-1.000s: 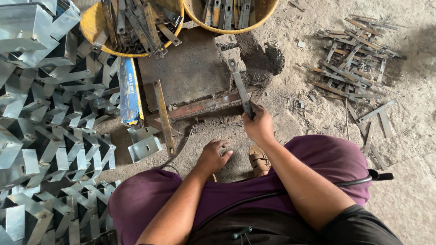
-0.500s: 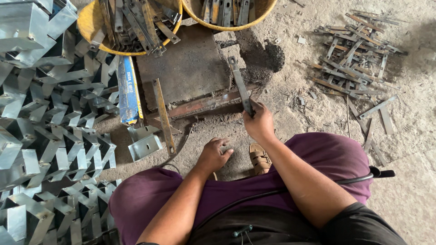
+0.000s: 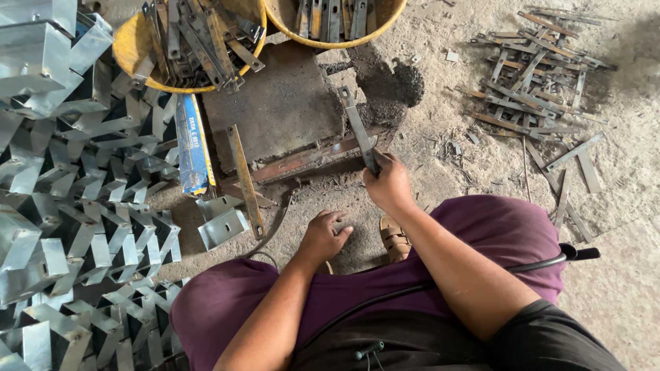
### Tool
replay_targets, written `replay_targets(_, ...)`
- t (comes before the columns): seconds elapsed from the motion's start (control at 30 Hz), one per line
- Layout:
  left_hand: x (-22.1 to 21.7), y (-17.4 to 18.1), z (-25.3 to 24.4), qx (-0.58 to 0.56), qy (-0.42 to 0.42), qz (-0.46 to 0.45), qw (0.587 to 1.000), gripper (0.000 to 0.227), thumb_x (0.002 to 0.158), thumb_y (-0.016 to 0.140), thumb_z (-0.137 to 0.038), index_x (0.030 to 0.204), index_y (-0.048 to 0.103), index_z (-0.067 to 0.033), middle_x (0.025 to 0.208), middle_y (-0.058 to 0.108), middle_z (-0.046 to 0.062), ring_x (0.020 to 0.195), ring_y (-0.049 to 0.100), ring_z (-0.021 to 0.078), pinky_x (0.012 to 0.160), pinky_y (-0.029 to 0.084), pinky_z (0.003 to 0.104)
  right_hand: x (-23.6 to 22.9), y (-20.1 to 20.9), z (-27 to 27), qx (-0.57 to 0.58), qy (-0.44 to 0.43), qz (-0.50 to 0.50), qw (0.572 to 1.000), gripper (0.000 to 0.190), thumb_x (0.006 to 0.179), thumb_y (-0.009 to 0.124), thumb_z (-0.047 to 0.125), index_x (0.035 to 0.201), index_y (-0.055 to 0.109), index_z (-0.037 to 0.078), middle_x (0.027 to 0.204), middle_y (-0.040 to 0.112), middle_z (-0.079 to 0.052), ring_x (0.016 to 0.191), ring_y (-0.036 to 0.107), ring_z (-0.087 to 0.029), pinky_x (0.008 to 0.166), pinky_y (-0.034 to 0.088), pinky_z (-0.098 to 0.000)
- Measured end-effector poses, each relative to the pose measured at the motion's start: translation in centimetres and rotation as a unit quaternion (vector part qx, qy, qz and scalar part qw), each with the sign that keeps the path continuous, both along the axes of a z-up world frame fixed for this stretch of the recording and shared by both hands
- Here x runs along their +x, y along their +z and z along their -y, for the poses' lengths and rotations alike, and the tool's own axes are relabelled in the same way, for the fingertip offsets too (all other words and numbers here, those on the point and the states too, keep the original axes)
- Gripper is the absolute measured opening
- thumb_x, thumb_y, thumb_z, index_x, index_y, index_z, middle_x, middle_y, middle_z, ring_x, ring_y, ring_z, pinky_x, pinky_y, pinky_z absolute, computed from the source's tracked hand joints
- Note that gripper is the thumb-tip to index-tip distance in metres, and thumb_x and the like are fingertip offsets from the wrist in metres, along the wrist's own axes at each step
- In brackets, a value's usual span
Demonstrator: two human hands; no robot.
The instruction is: The person joins metal strips to a metal frame using a welding tool, picking up individual strips from a yellow basket and applying the welding rod to create sparks at the joints.
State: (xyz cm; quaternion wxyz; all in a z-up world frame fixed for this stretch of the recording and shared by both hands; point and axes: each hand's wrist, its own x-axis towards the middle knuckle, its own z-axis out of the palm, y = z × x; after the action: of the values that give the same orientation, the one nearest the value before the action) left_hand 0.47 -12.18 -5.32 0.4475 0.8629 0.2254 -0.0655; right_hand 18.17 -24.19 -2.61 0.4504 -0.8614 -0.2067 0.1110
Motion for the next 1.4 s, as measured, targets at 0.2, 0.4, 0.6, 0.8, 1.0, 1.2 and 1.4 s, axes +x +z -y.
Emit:
replay_targets(0.2,-0.5,-2.0,-0.5,0.044,-0.026,0.082,0.995,0.044,0.086,0.08,-0.027,0.123,0.071,-0.0058,0.11,0.071,0.017,0.094,0.073,0.0277,0.083,0.06,0.036,0.5,2.4,0.4,-0.047,0.054,0.014,0.997,0.052,0.088,0.074,0.023,0.134,0.065,0.0,0.116,0.067,-0.02,0.094,0.069,-0.031,0.082,0.057,-0.0424)
replay_targets(0.4,-0.6,-1.6,-0.6,0.031,-0.004,-0.003,1.0,0.048,0.087,0.077,-0.032,0.128,0.068,-0.0094,0.115,0.069,0.014,0.094,0.073,0.0283,0.085,0.06,0.037,2.6,8.6,2.9,-0.298,0.115,-0.135,0.938,0.059,0.096,0.065,0.056,0.135,0.064,0.012,0.084,0.077,-0.012,0.071,0.071,-0.017,0.067,0.058,-0.0328)
replay_targets(0.6,-0.2,-1.3,-0.2,0.097,-0.018,0.053,0.994,0.045,0.086,0.082,-0.032,0.122,0.071,-0.0077,0.112,0.07,0.015,0.096,0.071,0.0305,0.085,0.059,0.039,0.2,8.6,2.7,-0.399,0.173,-0.082,0.897,0.056,0.09,0.07,0.059,0.099,0.074,0.003,0.085,0.073,-0.012,0.077,0.071,-0.023,0.069,0.059,-0.0379)
replay_targets(0.8,-0.3,-0.7,0.0,0.066,-0.012,0.023,0.997,0.046,0.086,0.079,-0.032,0.125,0.07,-0.0088,0.113,0.07,0.014,0.087,0.073,0.0277,0.083,0.059,0.037,-0.5,7.4,3.1,-0.338,0.156,-0.026,0.928,0.043,0.088,0.073,0.045,0.093,0.074,0.003,0.083,0.073,-0.017,0.08,0.073,-0.032,0.075,0.059,-0.0448)
replay_targets(1.0,-0.6,-2.0,-0.4,0.072,-0.013,0.037,0.997,0.048,0.085,0.081,-0.032,0.125,0.07,-0.0072,0.112,0.07,0.016,0.09,0.072,0.0282,0.082,0.059,0.038,-0.5,6.1,3.2,-0.313,0.162,-0.003,0.936,0.038,0.088,0.074,0.04,0.091,0.075,0.002,0.078,0.072,-0.018,0.077,0.073,-0.035,0.075,0.059,-0.0462)
replay_targets(1.2,-0.2,-1.0,0.0,0.038,0.0,0.034,0.999,0.046,0.086,0.079,-0.031,0.123,0.07,-0.0074,0.111,0.071,0.013,0.079,0.074,0.0234,0.076,0.061,0.034,-0.4,5.4,3.1,-0.316,0.176,-0.001,0.932,0.036,0.089,0.073,0.04,0.09,0.076,0.003,0.082,0.074,-0.017,0.078,0.073,-0.033,0.075,0.058,-0.0453)
replay_targets(1.4,1.3,4.6,0.5,-0.019,0.006,0.056,0.998,0.048,0.086,0.078,-0.03,0.127,0.068,-0.0074,0.113,0.07,0.014,0.076,0.071,0.0224,0.07,0.06,0.034,-0.1,7.2,2.7,-0.371,0.193,-0.104,0.903,0.052,0.089,0.071,0.055,0.094,0.069,0.003,0.078,0.071,-0.011,0.074,0.072,-0.026,0.068,0.061,-0.0418)
